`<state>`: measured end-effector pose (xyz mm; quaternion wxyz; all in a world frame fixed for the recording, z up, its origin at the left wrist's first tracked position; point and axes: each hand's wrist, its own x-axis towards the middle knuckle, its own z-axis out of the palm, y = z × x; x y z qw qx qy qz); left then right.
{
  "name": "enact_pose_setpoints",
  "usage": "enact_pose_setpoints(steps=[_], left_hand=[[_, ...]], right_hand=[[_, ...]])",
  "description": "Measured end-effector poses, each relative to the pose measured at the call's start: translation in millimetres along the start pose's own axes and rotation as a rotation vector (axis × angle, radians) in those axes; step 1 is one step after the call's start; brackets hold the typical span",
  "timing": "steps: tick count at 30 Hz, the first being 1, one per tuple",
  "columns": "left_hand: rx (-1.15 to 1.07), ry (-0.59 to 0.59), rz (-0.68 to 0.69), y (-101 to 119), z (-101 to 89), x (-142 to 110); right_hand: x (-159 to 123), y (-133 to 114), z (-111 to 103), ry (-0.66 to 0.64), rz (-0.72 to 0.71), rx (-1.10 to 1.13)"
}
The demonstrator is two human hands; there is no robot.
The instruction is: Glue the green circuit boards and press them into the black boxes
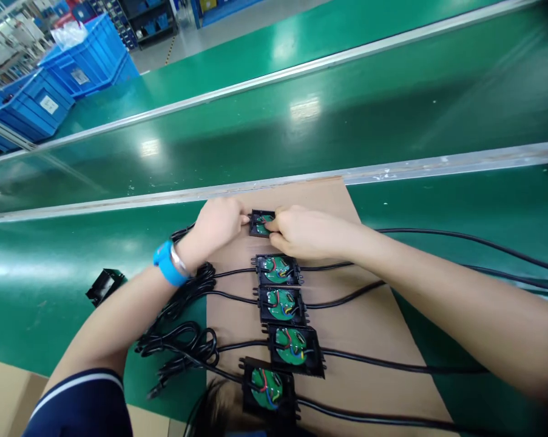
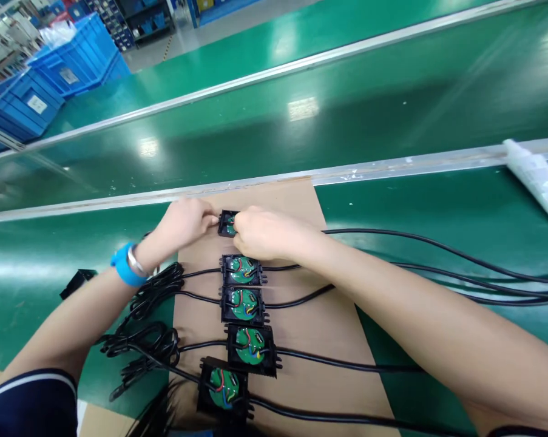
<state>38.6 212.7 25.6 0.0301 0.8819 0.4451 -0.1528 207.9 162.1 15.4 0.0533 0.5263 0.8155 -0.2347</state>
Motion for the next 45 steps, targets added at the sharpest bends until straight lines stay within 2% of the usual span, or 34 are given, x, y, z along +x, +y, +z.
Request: enact_pose_setpoints(steps=[1,3,6,12,16,18,20,22,25,27,30,32,36,38,45], left_hand=[[0.011,0.099,-0.010,4,7.7,-11],[0.046,0.199,0.049,13,22.2,-30],[0.127,0.158,0.117,25,31.5,-41],[0.162,0.070,0.140,29,16.4,-19],[0.131,0.058,0.139,20,11.5,-23],[0.071,0.105,0.119,16,12.8,-27],[-0.006,0.218,0.126,13,16.1,-28],[-0.090,0.309,0.210,11,20.8,-22],[-0.162,0.285,0.383,9,29.6,-9],[-0.150,0.259,0.429,7,35.6,-4],[-0.123,0.276,0.438,6,42.7,-3],[-0.120,0.286,0.437,5,45.2,-5],[-0.126,0.291,0.450,5,47.0,-7],[-0.116,0.295,0.455,6,47.6,-8],[-0.112,0.323,0.429,10,46.7,-11]], right_hand=[[0,0,0,-0.001,-0.001,0.006],[-1,0,-1,-0.006,-0.002,0.015],[-1,1,0,-0.005,0.002,0.021],[0,4,0,0.008,0.016,0.003],[-8,13,-2,0.072,-0.001,0.121],[-15,20,-1,0.115,-0.011,0.202],[-21,24,0,0.128,0.002,0.271],[-24,26,1,0.127,0.032,0.311],[-24,24,-1,0.115,0.098,0.293],[-23,24,-3,0.068,0.125,0.251],[-21,27,-2,-0.013,0.049,0.265],[-21,31,4,0.048,-0.016,0.286],[-17,43,21,0.400,-0.117,0.159],[-14,49,28,0.500,-0.136,0.061],[-11,54,37,0.410,-0.135,-0.140]])
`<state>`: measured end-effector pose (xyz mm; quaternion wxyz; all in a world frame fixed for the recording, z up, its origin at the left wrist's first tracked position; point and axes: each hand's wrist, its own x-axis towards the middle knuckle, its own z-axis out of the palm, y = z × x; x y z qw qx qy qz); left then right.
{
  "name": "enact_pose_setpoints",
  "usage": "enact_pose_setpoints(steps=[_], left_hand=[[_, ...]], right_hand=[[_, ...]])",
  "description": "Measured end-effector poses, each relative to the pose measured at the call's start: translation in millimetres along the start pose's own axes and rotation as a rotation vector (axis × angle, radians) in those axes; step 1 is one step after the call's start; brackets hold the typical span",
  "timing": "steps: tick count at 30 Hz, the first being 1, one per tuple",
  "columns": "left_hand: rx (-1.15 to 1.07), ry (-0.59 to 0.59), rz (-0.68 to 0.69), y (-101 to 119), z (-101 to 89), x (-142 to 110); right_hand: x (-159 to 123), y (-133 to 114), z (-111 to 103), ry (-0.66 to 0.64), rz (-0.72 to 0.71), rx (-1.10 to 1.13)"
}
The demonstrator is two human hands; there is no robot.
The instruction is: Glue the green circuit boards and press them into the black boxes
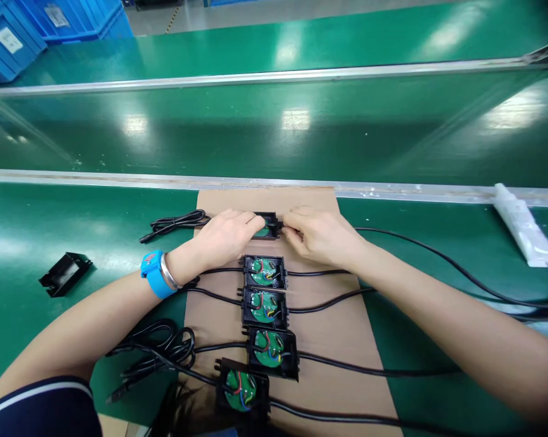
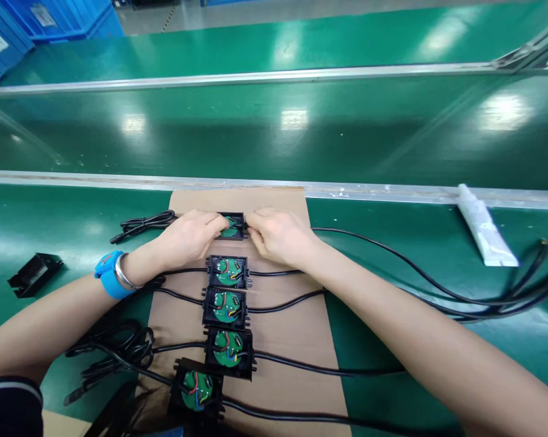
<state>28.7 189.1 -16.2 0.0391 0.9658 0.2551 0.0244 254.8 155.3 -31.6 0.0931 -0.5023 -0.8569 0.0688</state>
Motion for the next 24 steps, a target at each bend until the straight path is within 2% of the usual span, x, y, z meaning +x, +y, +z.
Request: enact_pose_setpoints(steps=[4,7,9,11,13,16,20,24], left_hand=[[0.021,0.004,0.001,2,-2.7,0],[0.057,-0.032,0.023,8,-3.1,3],[0.103,-0.045,0.003,14,-3.4,6],[0.155,-0.059,-0.031,20,-4.4,10],[0.178,-0.103,-0.055,24,-6.2,14],[0.180,-0.160,-0.092,25,-8.7,15],[0.166,-0.090,-0.146,20,-8.3,9],[0.189,-0.036,-0.128,19,-5.8,5]], right_hand=[[1,-8,-3,-0.057,0.001,-0.119],[5,-14,-9,-0.148,-0.045,-0.210],[8,-16,-11,-0.206,-0.069,-0.234],[9,-14,-10,-0.207,-0.072,-0.236],[5,-9,-4,-0.150,-0.065,-0.213],[-5,0,11,0.022,-0.033,-0.083],[-8,7,27,0.273,0.035,0.136],[-2,4,30,0.298,0.038,0.178]])
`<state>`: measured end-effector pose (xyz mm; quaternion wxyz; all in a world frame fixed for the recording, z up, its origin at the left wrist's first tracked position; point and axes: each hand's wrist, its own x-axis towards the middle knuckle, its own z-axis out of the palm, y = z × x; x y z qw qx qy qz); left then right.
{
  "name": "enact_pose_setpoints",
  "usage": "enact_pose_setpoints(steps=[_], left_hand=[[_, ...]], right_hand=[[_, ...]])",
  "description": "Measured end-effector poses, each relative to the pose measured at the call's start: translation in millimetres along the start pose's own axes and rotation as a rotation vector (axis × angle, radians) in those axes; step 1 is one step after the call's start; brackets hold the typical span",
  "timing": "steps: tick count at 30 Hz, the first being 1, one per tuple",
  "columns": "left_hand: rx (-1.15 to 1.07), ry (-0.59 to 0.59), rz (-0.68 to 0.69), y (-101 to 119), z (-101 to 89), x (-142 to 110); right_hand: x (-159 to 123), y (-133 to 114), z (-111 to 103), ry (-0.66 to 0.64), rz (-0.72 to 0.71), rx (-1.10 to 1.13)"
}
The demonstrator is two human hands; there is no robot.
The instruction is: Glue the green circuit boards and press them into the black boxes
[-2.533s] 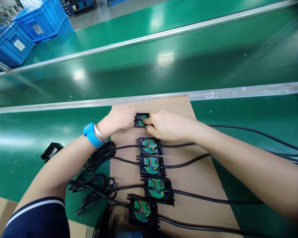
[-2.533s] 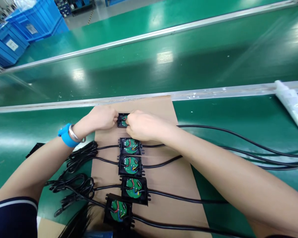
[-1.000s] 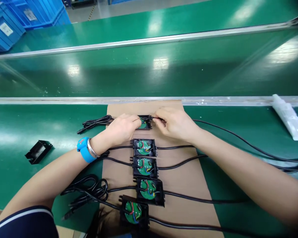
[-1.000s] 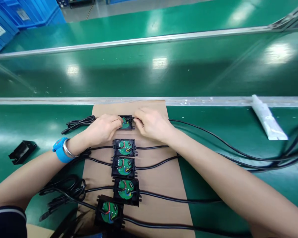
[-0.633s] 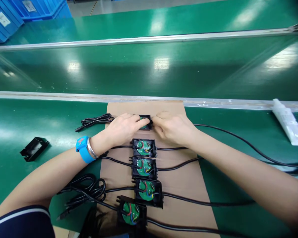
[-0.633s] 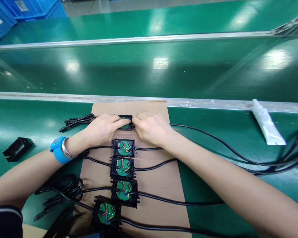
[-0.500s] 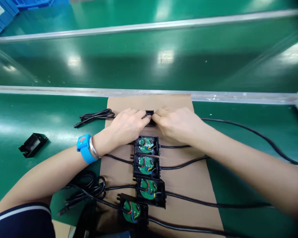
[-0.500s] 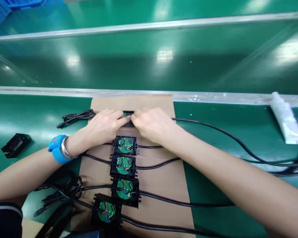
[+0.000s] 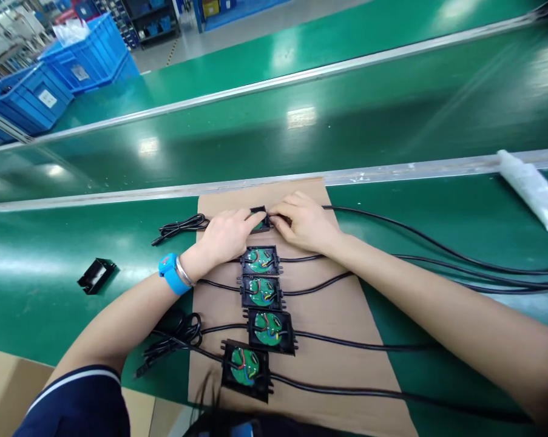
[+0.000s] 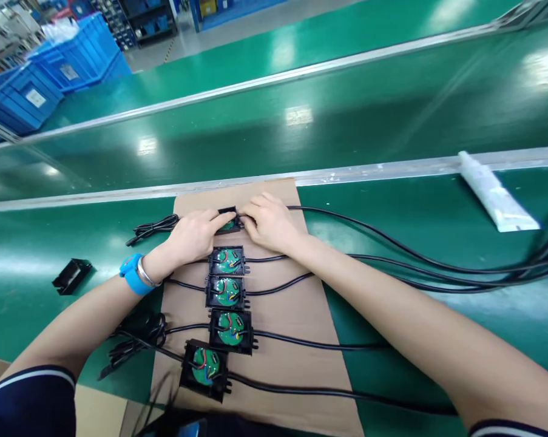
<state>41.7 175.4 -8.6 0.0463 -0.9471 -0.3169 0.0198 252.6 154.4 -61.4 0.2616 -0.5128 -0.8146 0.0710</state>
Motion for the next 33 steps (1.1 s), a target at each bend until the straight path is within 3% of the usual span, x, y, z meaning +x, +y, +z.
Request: enact_pose_setpoints(steps=[3,8,12,19,23,25,28,33], left_hand=[[0.039,-0.016,0.036,3,-1.8,3],[0.028,-0.087,-0.038,14,-11.0,15],[-0.008,-0.082,-0.077,20,-13.9,21],[-0.146,-0.062,-0.103,6,-17.5,16],[-0.270,0.116,-0.194,-13,-21.1,-1],[-0.272,0.178,-0.281,-21,-18.0,-10],[-0.295,0.154,-0.350,-32,-8.4,-16],[-0.378,0.047,-0.294,-41,2.0,-10]], right_hand=[[3,-3,-1,-0.019,-0.026,-0.029],[7,0,-5,-0.159,-0.131,-0.217],[11,6,-5,-0.218,-0.168,-0.228],[6,10,-2,-0.144,-0.159,-0.176],[4,11,-3,-0.034,-0.154,-0.120],[6,5,-6,0.028,-0.140,-0.098],[12,-14,-11,0.044,-0.142,-0.110],[24,-44,-19,-0.191,-0.173,-0.282]])
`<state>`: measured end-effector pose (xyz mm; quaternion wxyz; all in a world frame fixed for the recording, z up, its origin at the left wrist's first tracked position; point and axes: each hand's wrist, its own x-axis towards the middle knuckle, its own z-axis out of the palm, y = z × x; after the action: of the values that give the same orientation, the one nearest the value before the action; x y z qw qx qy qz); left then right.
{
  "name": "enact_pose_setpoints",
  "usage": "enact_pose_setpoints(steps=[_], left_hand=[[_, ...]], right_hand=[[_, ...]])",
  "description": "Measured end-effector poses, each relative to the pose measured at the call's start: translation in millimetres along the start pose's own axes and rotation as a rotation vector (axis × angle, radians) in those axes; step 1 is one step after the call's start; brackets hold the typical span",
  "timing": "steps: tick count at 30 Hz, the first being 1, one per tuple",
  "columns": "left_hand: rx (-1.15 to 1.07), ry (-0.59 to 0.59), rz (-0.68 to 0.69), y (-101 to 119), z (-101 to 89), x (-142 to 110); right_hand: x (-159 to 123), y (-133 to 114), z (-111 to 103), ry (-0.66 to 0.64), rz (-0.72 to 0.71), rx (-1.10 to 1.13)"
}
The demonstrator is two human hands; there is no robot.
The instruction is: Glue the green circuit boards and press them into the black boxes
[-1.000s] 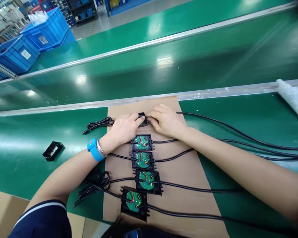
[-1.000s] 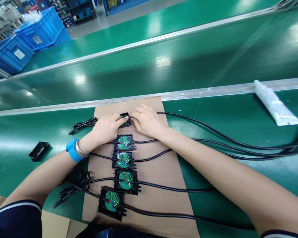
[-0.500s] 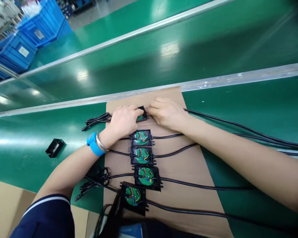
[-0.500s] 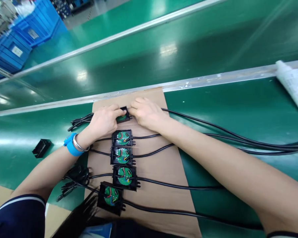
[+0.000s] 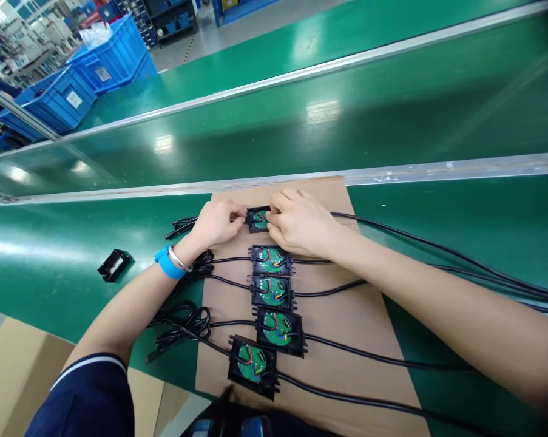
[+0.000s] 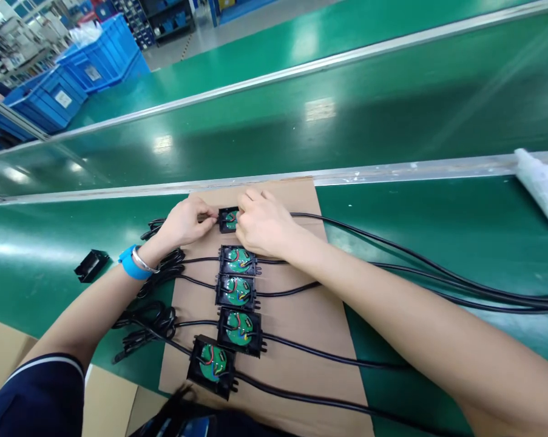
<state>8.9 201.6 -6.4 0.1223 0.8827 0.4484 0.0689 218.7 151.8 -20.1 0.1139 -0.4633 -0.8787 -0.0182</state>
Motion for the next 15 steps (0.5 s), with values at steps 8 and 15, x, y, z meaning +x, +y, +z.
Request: enact_pose_setpoints(steps=[8,15], left_hand=[[-0.001,-0.006,0.026,0,0.7,2],[0.013,-0.022,0.079,-5,7.5,3]], right_hand=[[15,-10,-17,-0.192,0.032,-0.074],[22,-40,-9,-0.237,-0.015,-0.037]])
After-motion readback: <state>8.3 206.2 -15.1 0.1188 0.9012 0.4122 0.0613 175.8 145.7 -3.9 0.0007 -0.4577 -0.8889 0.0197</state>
